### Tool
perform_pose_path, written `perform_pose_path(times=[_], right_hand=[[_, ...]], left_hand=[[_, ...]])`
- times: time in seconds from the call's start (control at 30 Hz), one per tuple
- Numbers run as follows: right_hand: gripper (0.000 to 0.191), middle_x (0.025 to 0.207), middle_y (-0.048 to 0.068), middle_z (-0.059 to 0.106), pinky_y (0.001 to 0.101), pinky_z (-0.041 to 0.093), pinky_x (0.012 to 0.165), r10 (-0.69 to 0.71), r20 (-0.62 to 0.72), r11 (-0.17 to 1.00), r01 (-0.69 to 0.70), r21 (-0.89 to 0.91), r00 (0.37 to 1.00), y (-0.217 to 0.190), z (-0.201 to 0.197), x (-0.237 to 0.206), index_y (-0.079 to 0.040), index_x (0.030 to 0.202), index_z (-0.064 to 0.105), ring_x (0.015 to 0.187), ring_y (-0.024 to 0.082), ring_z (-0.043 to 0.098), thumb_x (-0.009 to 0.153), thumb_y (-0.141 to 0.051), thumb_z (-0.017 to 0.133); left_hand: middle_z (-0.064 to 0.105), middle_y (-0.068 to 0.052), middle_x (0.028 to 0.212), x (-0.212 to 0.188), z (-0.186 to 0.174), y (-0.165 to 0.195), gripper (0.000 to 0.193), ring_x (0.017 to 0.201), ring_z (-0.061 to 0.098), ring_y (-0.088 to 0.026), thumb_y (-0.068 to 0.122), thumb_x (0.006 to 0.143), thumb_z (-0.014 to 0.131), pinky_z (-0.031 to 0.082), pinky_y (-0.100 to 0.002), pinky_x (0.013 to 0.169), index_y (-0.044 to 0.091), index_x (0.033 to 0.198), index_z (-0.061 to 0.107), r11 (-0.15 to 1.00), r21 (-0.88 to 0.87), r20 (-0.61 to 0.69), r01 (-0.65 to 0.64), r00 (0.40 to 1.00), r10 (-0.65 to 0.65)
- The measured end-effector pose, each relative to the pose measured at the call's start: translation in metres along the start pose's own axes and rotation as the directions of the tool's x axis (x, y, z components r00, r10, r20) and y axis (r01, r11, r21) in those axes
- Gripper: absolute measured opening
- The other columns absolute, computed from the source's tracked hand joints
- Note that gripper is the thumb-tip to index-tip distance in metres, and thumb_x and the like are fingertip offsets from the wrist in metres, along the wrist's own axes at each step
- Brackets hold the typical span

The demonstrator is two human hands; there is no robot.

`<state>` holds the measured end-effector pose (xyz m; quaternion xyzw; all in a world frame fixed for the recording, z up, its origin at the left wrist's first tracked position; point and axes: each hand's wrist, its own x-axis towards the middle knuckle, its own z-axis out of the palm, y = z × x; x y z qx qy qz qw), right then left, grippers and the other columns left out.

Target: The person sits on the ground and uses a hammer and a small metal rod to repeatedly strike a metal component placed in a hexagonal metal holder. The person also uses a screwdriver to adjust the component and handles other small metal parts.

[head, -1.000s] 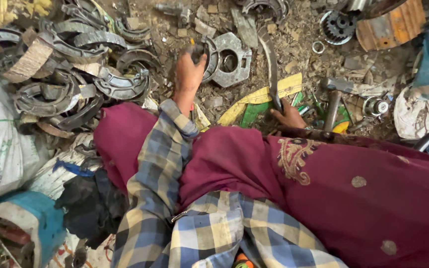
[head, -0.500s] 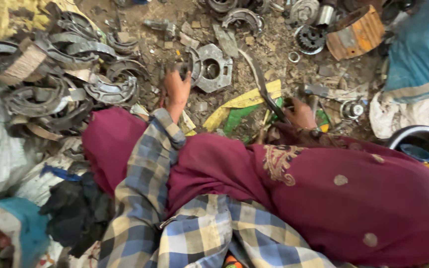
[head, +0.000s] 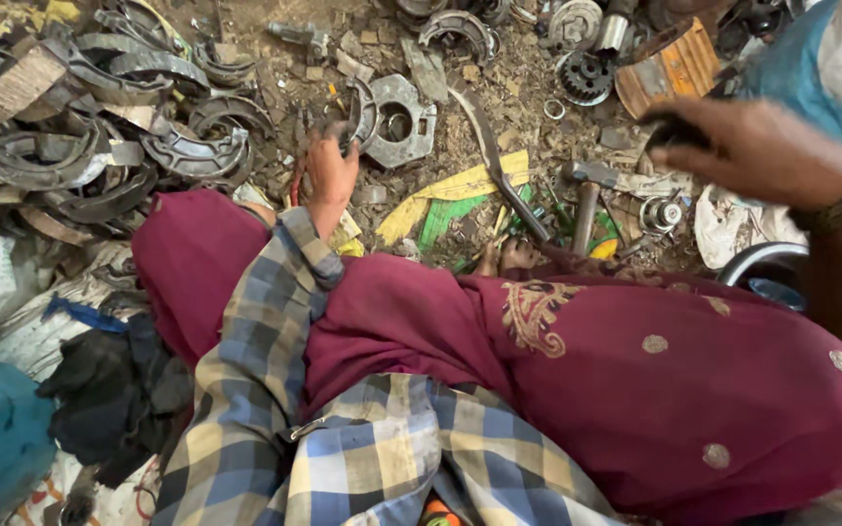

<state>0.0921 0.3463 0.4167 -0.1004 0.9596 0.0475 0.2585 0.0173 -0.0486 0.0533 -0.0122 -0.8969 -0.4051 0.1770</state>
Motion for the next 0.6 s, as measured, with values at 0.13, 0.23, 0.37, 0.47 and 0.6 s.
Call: perform_pose_path(times=[0.13, 0.23, 0.37, 0.47, 0.6], right_hand=[[0.036, 0.096, 0.016, 0.075, 0.043, 0.059, 0.071, -0.114, -0.17, 0.916, 0.038, -0.398, 0.979, -0.05, -0.058, 0.007, -0.011, 0.131, 0.059, 0.083, 0.032, 0.074, 0.103, -0.034, 0.056], [0.021, 0.094, 0.016, 0.072, 0.0421, 0.06, 0.069, -0.267, -0.236, 0.851, 0.115, -0.512, 0.934, -0.08, -0.06, 0.013, -0.005, 0.11, 0.063, 0.085, 0.03, 0.074, 0.107, -0.023, 0.052], [0.033, 0.097, 0.013, 0.07, 0.0406, 0.06, 0.06, -0.495, -0.112, 0.771, 0.377, -0.513, 0.861, -0.131, -0.013, 0.017, -0.006, 0.116, 0.062, 0.082, 0.027, 0.072, 0.085, -0.017, 0.064], [0.036, 0.09, 0.012, 0.071, 0.0414, 0.06, 0.071, -0.583, 0.05, 0.723, 0.546, -0.424, 0.811, -0.174, 0.036, 0.006, -0.005, 0.105, 0.061, 0.085, 0.029, 0.072, 0.081, -0.03, 0.07], [0.021, 0.094, 0.014, 0.073, 0.0501, 0.06, 0.071, -0.707, 0.189, 0.641, 0.731, -0.235, 0.681, -0.19, 0.086, 0.011, -0.008, 0.117, 0.06, 0.086, 0.034, 0.075, 0.102, -0.021, 0.064]], left_hand=[[0.067, -0.027, 0.111, -0.001, -0.002, 0.002, 0.033, 0.103, 0.065, -0.045, 0.02, 0.089, 0.076, 0.051, -0.051, 0.088, 0.008, 0.12, 0.07, 0.998, 0.041, 0.061, 0.055, 0.996, -0.058], [0.069, -0.024, 0.107, -0.004, -0.006, -0.006, 0.031, 0.099, 0.066, -0.043, 0.022, 0.093, 0.074, 0.051, -0.051, 0.087, 0.007, 0.121, 0.07, 0.996, 0.04, 0.14, 0.084, 0.986, -0.089], [0.071, -0.025, 0.105, -0.007, -0.009, -0.016, 0.03, 0.099, 0.066, -0.045, 0.021, 0.092, 0.075, 0.051, -0.052, 0.086, 0.005, 0.117, 0.072, 0.998, 0.053, 0.152, 0.024, 0.988, -0.032], [0.071, -0.025, 0.105, -0.007, -0.008, -0.024, 0.028, 0.101, 0.064, -0.046, 0.021, 0.093, 0.076, 0.05, -0.053, 0.089, 0.004, 0.114, 0.074, 0.994, 0.113, 0.168, -0.001, 0.986, -0.018], [0.072, -0.026, 0.11, -0.009, -0.006, -0.035, 0.028, 0.11, 0.061, -0.047, 0.021, 0.09, 0.078, 0.047, -0.053, 0.097, 0.003, 0.111, 0.074, 0.981, 0.151, 0.116, -0.123, 0.988, 0.105]])
